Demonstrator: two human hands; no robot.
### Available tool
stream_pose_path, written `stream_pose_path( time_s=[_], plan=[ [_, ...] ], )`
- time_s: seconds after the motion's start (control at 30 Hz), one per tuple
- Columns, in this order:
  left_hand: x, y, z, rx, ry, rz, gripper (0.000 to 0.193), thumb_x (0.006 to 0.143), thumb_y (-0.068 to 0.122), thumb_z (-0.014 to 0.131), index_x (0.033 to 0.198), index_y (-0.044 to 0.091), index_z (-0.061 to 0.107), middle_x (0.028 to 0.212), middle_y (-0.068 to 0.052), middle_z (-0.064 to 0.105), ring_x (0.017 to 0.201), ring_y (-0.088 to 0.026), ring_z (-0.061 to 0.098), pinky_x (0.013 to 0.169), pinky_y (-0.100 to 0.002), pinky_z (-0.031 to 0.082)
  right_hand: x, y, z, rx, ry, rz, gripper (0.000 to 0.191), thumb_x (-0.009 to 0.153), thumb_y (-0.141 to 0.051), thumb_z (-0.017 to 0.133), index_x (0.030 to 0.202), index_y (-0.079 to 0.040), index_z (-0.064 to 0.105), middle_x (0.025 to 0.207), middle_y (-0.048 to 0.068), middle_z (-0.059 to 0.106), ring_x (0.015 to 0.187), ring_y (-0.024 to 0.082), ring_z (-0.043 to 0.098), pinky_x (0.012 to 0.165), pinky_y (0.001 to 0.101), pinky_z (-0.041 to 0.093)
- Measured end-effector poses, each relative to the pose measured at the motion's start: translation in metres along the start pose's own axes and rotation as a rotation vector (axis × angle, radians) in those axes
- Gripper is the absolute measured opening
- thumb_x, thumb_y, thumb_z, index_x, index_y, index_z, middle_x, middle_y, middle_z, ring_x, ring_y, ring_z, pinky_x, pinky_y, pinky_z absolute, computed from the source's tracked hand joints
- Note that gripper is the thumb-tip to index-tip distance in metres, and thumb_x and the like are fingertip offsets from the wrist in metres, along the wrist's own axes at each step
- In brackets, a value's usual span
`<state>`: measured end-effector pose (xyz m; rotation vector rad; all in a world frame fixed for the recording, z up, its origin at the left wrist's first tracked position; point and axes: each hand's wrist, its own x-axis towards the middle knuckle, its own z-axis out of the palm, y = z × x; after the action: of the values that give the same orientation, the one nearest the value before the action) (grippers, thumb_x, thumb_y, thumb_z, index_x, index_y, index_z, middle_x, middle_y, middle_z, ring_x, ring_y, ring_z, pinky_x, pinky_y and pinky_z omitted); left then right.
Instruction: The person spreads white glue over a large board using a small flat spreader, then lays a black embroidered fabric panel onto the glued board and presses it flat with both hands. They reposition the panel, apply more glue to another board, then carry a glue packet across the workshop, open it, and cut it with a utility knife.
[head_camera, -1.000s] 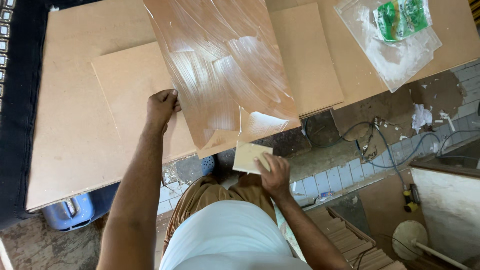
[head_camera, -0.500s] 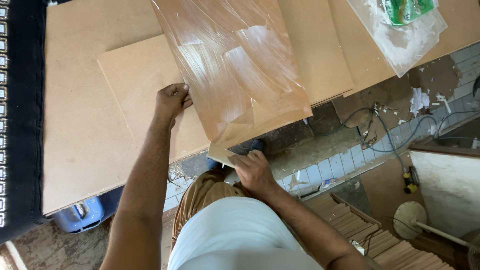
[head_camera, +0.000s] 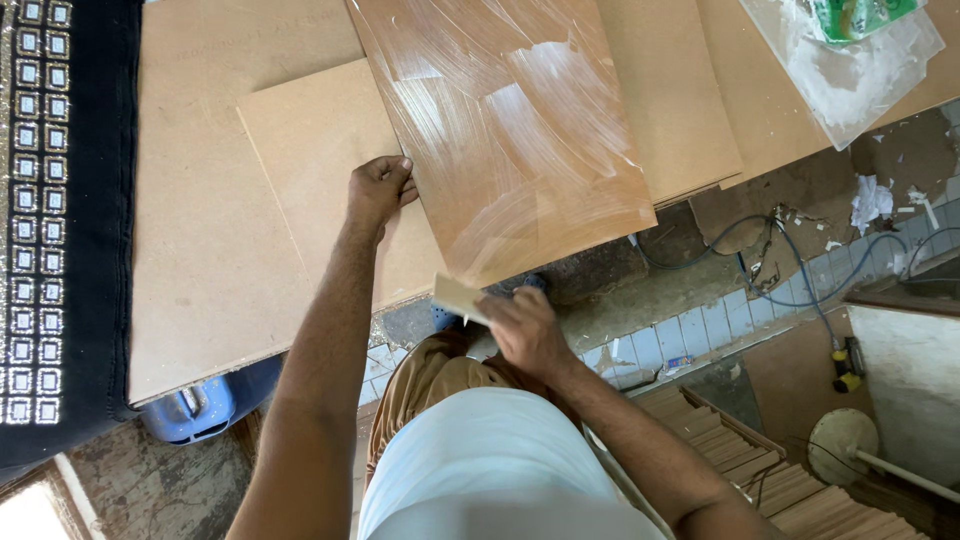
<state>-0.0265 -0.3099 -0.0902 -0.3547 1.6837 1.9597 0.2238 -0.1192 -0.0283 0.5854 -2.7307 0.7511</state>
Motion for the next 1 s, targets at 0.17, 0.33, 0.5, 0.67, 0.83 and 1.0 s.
stream_pose_path(
  time_s=[0.17,0.33,0.5,0.67,0.83,1.0],
  plan=[
    [-0.01,0.006,0.005,-0.041,-0.023,0.027,0.031,0.101,0.016,0.063,0.119,-0.01,0.064,0.101,-0.014,0.074,0.089,-0.019,0.076,0.083,-0.03,0.066,0.003,0.008,0.004,-0.106,0.009,0.007,0.03,0.093,-0.008,0.069,0.121,0.003,0.069,0.115,0.015,0.074,0.088,0.024,0.064,0.086,0.0411,0.048],
    [-0.007,0.008,0.007,0.024,0.018,0.015,0.023,0.1,0.014,0.063,0.115,-0.003,0.062,0.096,-0.012,0.071,0.083,-0.017,0.073,0.078,-0.03,0.066,-0.049,0.006,0.007,0.244,0.052,0.364,0.017,0.099,-0.015,0.066,0.109,-0.005,0.074,0.101,0.008,0.076,0.093,0.022,0.066,0.093,0.0425,0.051],
    [-0.014,-0.018,0.028,0.081,-0.052,0.045,0.018,0.103,0.01,0.061,0.112,-0.006,0.062,0.089,-0.015,0.067,0.072,-0.022,0.068,0.06,-0.03,0.058,-0.109,0.057,-0.024,1.144,0.811,1.222,0.036,0.105,-0.032,0.061,0.129,-0.006,0.059,0.124,0.007,0.068,0.114,0.02,0.063,0.106,0.0436,0.047],
    [-0.112,-0.079,0.12,0.036,-0.406,-0.371,0.021,0.097,0.016,0.058,0.11,0.001,0.063,0.097,-0.014,0.077,0.082,-0.022,0.076,0.064,-0.029,0.063,-0.191,0.091,-0.068,1.509,0.932,1.432,0.054,0.097,-0.046,0.056,0.143,-0.018,0.048,0.13,0.004,0.061,0.112,0.027,0.058,0.093,0.049,0.044],
    [-0.13,-0.056,0.112,0.614,-0.204,0.226,0.039,0.085,0.032,0.081,0.11,0.004,0.073,0.098,-0.009,0.077,0.082,-0.019,0.077,0.072,-0.029,0.063,-0.271,0.145,-0.147,1.033,1.092,1.415,0.048,0.107,-0.03,0.061,0.144,-0.003,0.05,0.135,0.008,0.063,0.127,0.022,0.057,0.11,0.0366,0.044],
    [-0.115,-0.003,0.021,1.344,0.344,0.282,0.122,0.051,0.062,0.097,0.143,0.003,0.045,0.14,-0.033,0.043,0.129,-0.051,0.043,0.097,-0.067,0.047,-0.277,0.222,-0.219,0.856,0.926,1.346,0.054,0.103,-0.028,0.062,0.149,-0.003,0.049,0.139,0.006,0.061,0.127,0.018,0.057,0.11,0.0339,0.043]
  ],
)
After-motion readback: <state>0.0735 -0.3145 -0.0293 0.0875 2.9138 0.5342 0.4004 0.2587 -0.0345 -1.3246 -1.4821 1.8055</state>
